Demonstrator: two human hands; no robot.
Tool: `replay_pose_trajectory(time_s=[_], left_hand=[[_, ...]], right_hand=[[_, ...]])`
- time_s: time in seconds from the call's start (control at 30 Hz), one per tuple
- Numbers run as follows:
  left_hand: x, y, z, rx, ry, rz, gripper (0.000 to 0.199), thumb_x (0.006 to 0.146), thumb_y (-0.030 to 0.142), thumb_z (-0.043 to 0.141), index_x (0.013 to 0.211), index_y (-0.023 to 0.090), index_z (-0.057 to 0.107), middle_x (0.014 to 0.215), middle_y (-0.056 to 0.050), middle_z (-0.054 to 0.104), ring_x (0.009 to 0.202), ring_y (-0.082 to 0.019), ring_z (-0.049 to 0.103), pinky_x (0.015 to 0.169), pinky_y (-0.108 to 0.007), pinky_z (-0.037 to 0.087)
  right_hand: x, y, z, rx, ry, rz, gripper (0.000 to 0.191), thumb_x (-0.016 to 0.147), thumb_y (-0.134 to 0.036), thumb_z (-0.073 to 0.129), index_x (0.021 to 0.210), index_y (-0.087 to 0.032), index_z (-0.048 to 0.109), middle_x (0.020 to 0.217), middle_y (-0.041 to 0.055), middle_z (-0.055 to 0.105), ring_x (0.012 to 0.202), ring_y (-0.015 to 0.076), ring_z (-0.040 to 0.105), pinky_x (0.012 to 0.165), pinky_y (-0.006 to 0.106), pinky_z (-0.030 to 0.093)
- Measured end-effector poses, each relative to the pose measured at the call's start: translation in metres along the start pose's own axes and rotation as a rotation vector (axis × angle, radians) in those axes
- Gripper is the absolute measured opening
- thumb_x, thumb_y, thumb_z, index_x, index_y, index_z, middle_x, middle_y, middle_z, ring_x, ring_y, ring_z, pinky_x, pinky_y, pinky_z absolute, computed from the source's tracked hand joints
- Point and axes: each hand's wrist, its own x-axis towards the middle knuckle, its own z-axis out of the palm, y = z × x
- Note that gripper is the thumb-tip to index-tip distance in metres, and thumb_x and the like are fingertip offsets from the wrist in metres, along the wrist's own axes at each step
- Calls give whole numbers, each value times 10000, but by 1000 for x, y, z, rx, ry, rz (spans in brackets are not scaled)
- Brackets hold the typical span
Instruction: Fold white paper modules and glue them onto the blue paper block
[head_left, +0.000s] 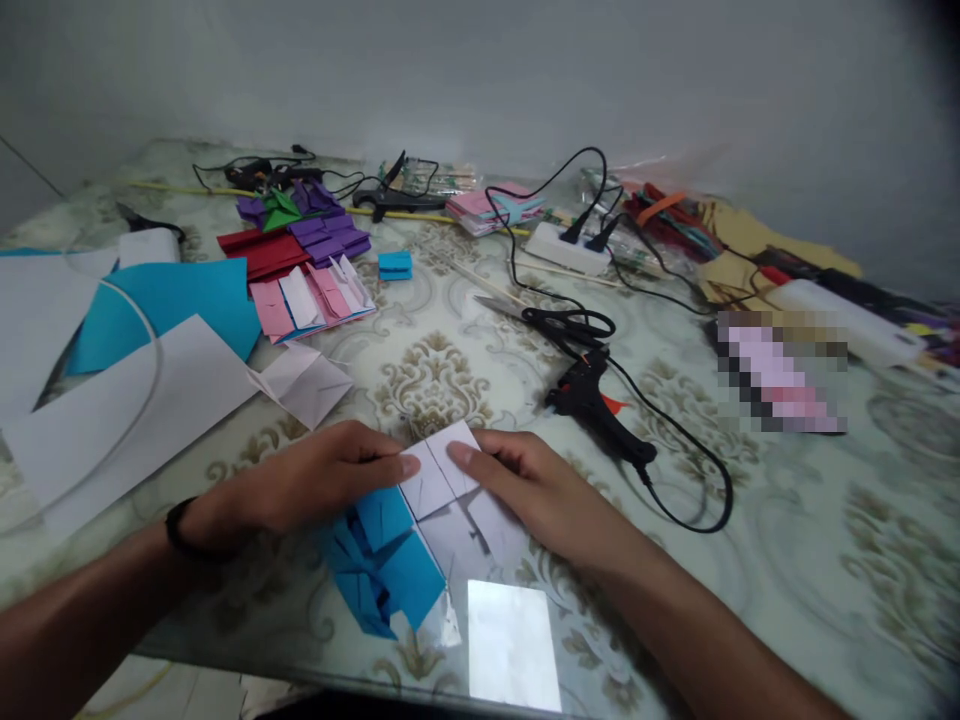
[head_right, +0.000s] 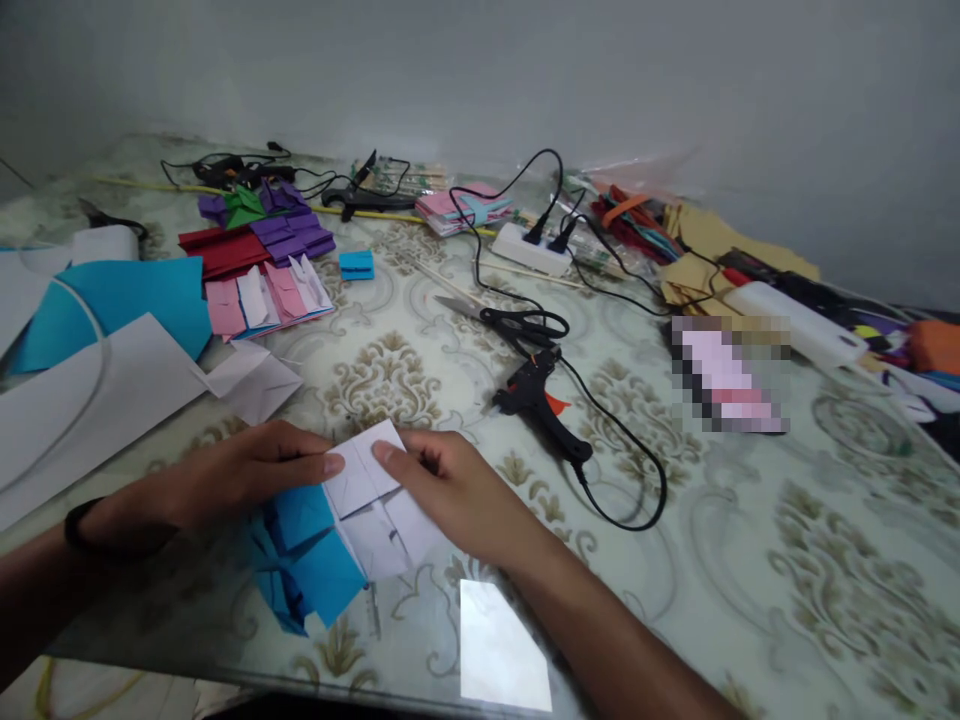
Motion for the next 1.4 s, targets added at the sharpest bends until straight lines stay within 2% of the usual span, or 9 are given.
replay_pose_trajectory(time_s=[0.1,0.3,0.5,0.63,0.77,0.93,1.13,1.27,1.4], left_hand=[[4,-2,-3,12,-128,-45,525,989,601,551,778,132,655,654,32,491,586,-102,409,502,-211,324],[5,-5,2,25,-183,-3,444,929,579,670,925,140,737,768,5,627,667,-126,517,564,-203,396],[1,-4,3,-18,-106,-35,428,933,543,677,925,121,743,774,-12,660,661,-135,549,543,-200,410],[-1,-2,4,-69,-79,16,420,960,536,651,979,127,746,821,-17,684,687,-137,566,581,-206,444],[-3,1,6,-62,-61,28,412,995,499,603,911,120,741,751,4,634,647,-113,513,543,-193,400],[-1,2,10,-39,-76,21,413,993,484,586,887,114,736,726,8,607,636,-118,496,546,-216,384],[1,0,13,-22,-101,44,424,1001,503,587,821,130,680,718,21,563,645,-110,471,546,-208,360],[-1,0,13,-64,-49,18,442,996,520,589,834,119,682,690,23,524,626,-107,442,520,-213,329],[-1,-1,10,-86,-12,40,448,980,542,593,860,121,692,715,0,579,648,-132,502,536,-222,374]], right_hand=[[-2,0,1,-30,46,-7,482,923,-635,653,729,-196,609,589,-63,438,507,97,331,456,237,253],[-3,4,10,-140,-22,-73,437,982,-545,612,735,-185,600,641,-43,458,568,107,380,477,232,272],[-3,2,9,-108,29,-156,391,969,-497,672,754,-182,584,660,-54,459,590,98,394,508,227,304],[-3,1,8,-69,45,-172,358,934,-484,725,782,-179,616,664,-52,494,596,101,422,528,228,334],[-3,1,10,-64,46,-164,356,923,-468,731,755,-185,594,655,-54,480,593,104,414,534,236,334],[-2,4,14,-101,31,-148,279,906,-425,709,802,-185,610,719,-26,527,651,133,465,564,259,349],[-1,5,16,-160,78,-197,305,917,-380,632,707,-205,497,673,-40,450,640,131,429,561,272,311],[-2,0,9,-84,27,-161,305,894,-427,708,765,-180,584,718,-26,514,671,134,460,584,264,353],[-2,-1,-1,-46,-4,-134,324,880,-452,769,792,-165,644,713,-29,544,646,117,449,564,245,342]])
